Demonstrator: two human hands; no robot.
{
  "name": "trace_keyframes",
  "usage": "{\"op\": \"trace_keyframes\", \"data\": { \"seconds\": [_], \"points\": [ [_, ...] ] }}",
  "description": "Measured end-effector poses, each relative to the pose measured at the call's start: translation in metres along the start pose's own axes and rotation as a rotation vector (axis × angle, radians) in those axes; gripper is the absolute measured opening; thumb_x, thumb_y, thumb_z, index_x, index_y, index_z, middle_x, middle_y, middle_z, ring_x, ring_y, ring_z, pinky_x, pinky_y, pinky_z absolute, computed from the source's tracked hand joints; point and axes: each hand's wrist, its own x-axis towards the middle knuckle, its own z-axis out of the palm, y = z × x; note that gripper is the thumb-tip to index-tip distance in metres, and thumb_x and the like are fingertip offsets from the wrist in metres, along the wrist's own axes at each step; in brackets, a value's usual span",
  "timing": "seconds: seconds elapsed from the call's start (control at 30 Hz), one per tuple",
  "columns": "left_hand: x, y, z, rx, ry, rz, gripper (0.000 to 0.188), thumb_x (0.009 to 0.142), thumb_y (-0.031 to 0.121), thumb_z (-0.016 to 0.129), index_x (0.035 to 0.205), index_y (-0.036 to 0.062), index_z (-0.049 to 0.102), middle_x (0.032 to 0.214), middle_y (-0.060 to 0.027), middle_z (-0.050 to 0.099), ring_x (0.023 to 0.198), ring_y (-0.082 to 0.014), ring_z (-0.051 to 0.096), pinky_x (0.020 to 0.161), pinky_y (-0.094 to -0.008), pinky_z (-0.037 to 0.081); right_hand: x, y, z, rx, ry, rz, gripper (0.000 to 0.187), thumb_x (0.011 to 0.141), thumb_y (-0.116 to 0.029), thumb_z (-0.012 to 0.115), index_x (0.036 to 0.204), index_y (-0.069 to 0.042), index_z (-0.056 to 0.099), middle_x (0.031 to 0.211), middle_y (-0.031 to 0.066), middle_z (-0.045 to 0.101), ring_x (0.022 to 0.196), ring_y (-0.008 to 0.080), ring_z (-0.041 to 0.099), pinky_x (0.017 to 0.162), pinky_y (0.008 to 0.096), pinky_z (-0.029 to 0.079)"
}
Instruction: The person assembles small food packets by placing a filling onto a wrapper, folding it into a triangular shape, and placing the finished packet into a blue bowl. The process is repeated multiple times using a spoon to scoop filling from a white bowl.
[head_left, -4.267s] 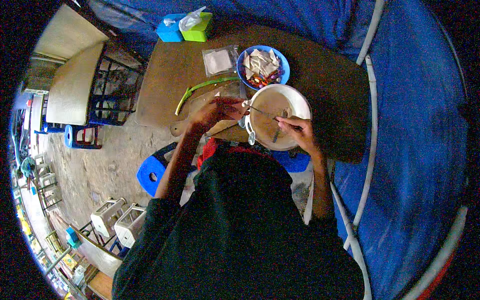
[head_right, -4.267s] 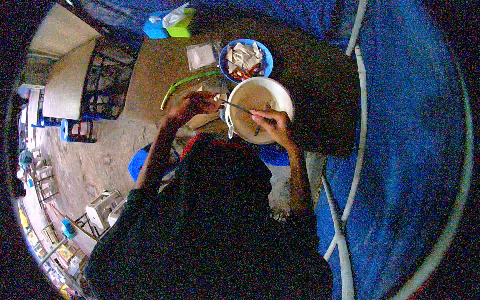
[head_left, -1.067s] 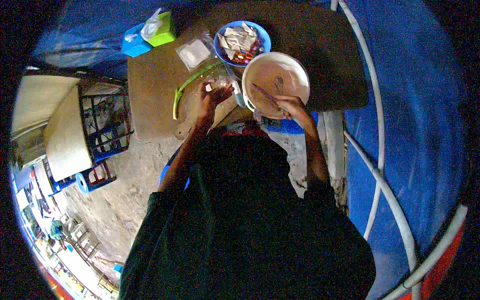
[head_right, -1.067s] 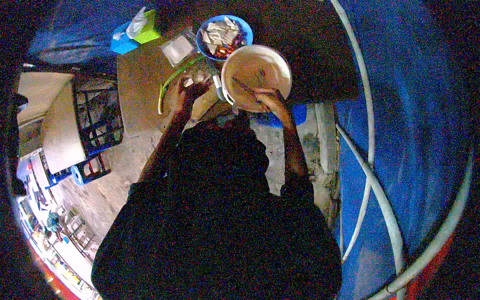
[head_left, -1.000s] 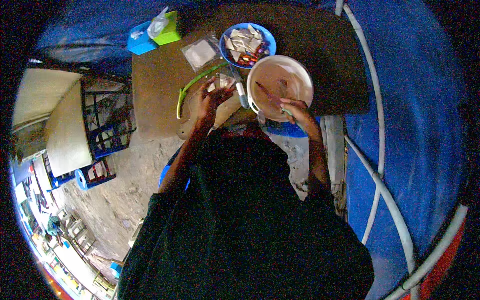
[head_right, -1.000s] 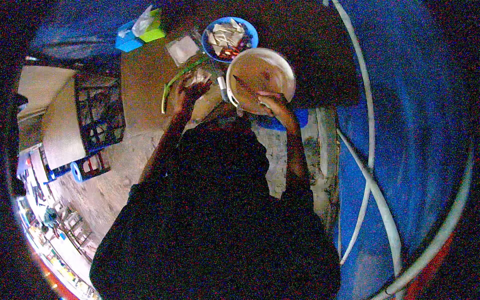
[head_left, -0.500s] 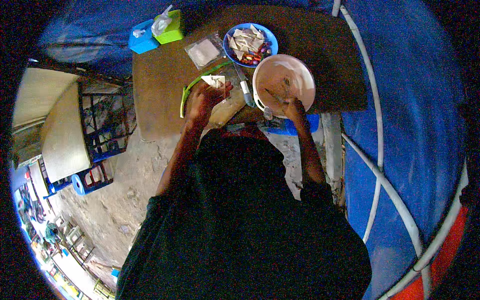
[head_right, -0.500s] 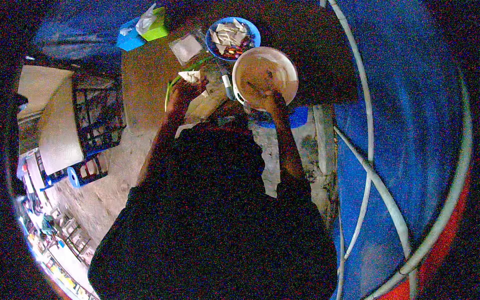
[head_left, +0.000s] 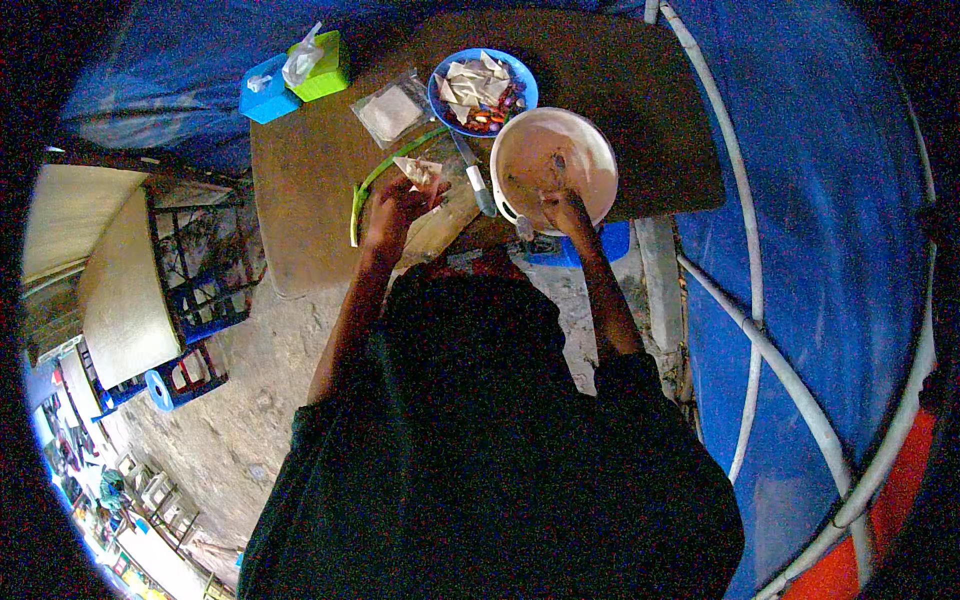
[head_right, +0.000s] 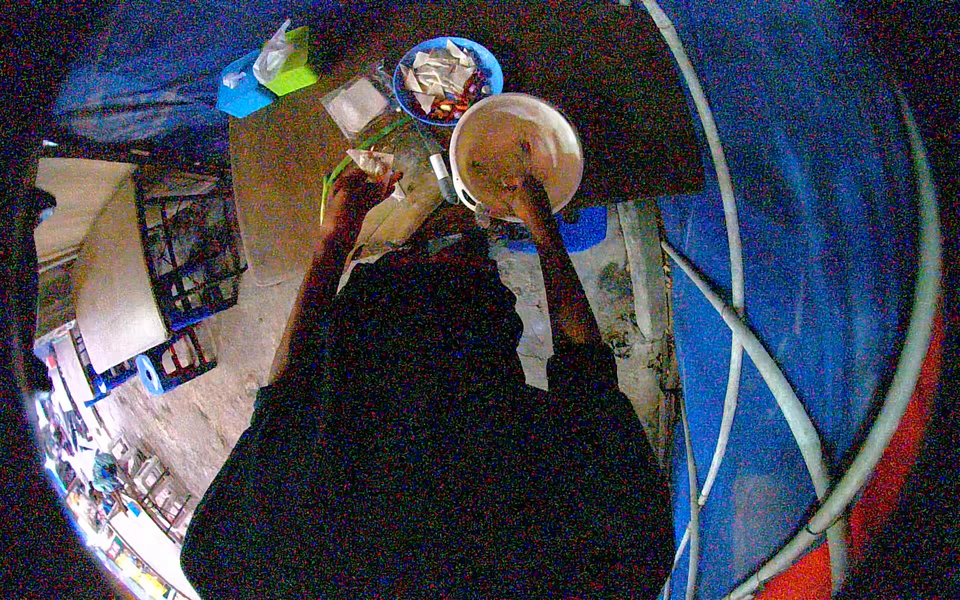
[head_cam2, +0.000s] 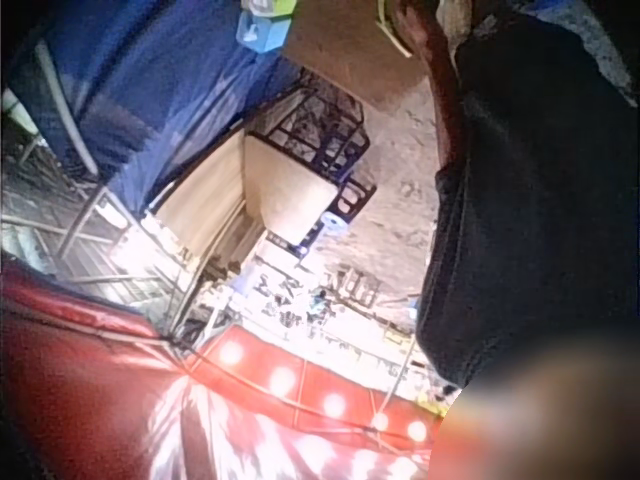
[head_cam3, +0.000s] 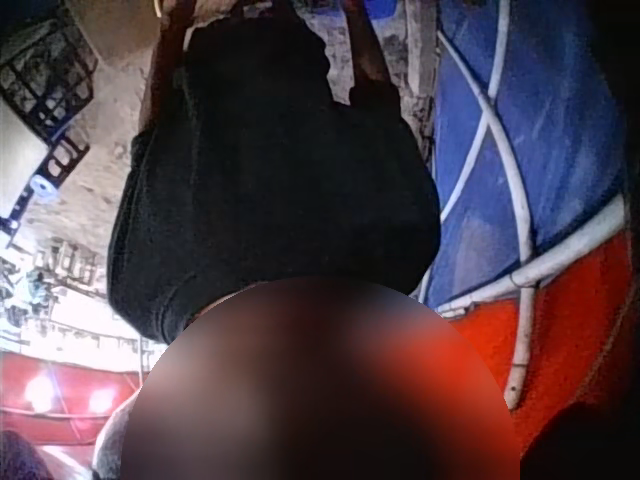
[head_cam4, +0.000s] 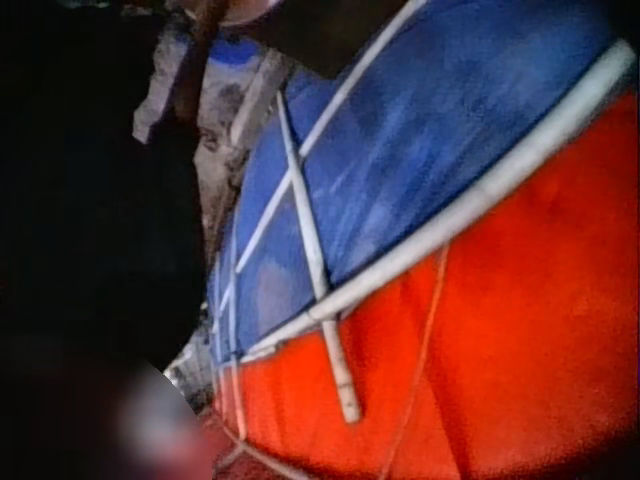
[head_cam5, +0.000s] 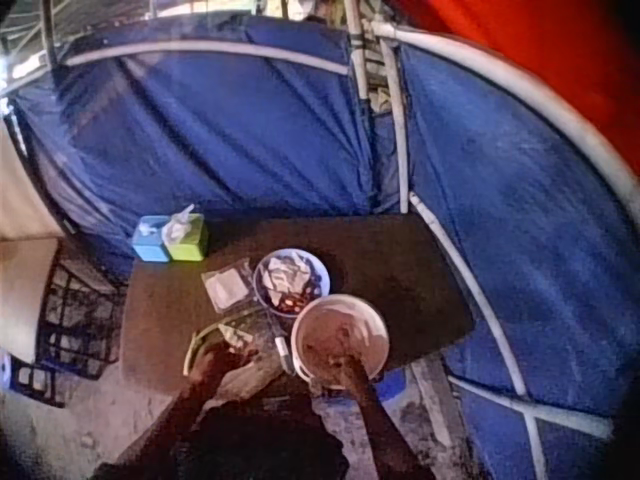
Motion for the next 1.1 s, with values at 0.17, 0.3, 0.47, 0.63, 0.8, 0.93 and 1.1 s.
{"op": "trace_keyframes", "data": {
  "seconds": [0.17,0.3,0.47,0.63,0.8,0.93,1.1],
  "points": [
    [0.011,-0.012,-0.006,0.027,-0.035,0.156,0.038,0.092,0.02,0.05,0.123,-0.0015,0.05,0.112,-0.0144,0.063,0.098,-0.0282,0.064,0.089,-0.0372,0.05,0.006,-0.014,-0.027,0.361,-0.317,0.374,0.019,0.089,-0.02,0.057,0.087,-0.005,0.067,0.052,0.0026,0.052,0.042,0.0103,0.046,0.039,0.0298,0.036],
    [0.023,-0.032,-0.018,0.007,-0.054,0.181,0.04,0.093,0.024,0.049,0.125,0.0002,0.048,0.113,-0.0147,0.062,0.099,-0.0279,0.064,0.09,-0.0375,0.049,0.013,-0.036,-0.048,0.537,-0.447,0.613,0.017,0.089,-0.022,0.058,0.087,-0.007,0.066,0.055,-0.0003,0.052,0.041,0.0082,0.042,0.036,0.0266,0.031],
    [0.033,-0.04,-0.016,0.046,-0.012,0.156,0.025,0.089,0.021,0.05,0.108,0.006,0.053,0.093,-0.0103,0.061,0.085,-0.0234,0.062,0.076,-0.0344,0.049,0.013,-0.053,-0.069,0.786,-0.312,0.645,0.016,0.088,-0.023,0.059,0.092,-0.008,0.063,0.062,-0.0011,0.054,0.044,0.0072,0.043,0.038,0.0243,0.031],
    [0.024,-0.007,0.003,1.341,-0.024,0.427,0.028,0.085,0.014,0.052,0.112,0.009,0.052,0.092,-0.0038,0.062,0.081,-0.0186,0.061,0.067,-0.0319,0.048,0.011,-0.048,-0.079,1.079,-0.39,0.694,0.016,0.087,-0.024,0.06,0.091,-0.009,0.063,0.062,-0.0033,0.053,0.045,0.0068,0.041,0.04,0.0231,0.031],
    [0.012,0.024,0.03,0.634,0.1,0.22,0.028,0.09,0.026,0.055,0.103,0.0021,0.061,0.097,-0.0076,0.065,0.087,-0.0177,0.061,0.075,-0.0307,0.047,0.018,-0.055,-0.103,0.891,-0.363,0.687,0.027,0.089,-0.025,0.056,0.105,-0.004,0.063,0.064,-0.0017,0.054,0.048,0.0074,0.044,0.045,0.023,0.033],
    [0.017,0.049,0.039,0.09,0.151,0.099,0.027,0.091,0.023,0.054,0.103,0.0003,0.06,0.1,-0.0072,0.063,0.091,-0.0177,0.059,0.082,-0.0302,0.047,0.034,-0.098,-0.142,0.919,-0.396,0.703,0.045,0.089,-0.02,0.058,0.129,-0.001,0.051,0.081,0.0062,0.065,0.053,0.0082,0.047,0.047,0.0232,0.036],
    [0.013,0.102,0.059,-0.409,0.361,0.183,0.023,0.087,0.006,0.052,0.108,0.0006,0.057,0.1,-0.0079,0.063,0.089,-0.0165,0.061,0.081,-0.03,0.05,0.061,-0.181,-0.165,0.933,-0.352,0.405,0.035,0.092,-0.016,0.057,0.126,-0.007,0.057,0.093,0.0031,0.068,0.068,0.0059,0.054,0.061,0.0211,0.045]
  ]
}}
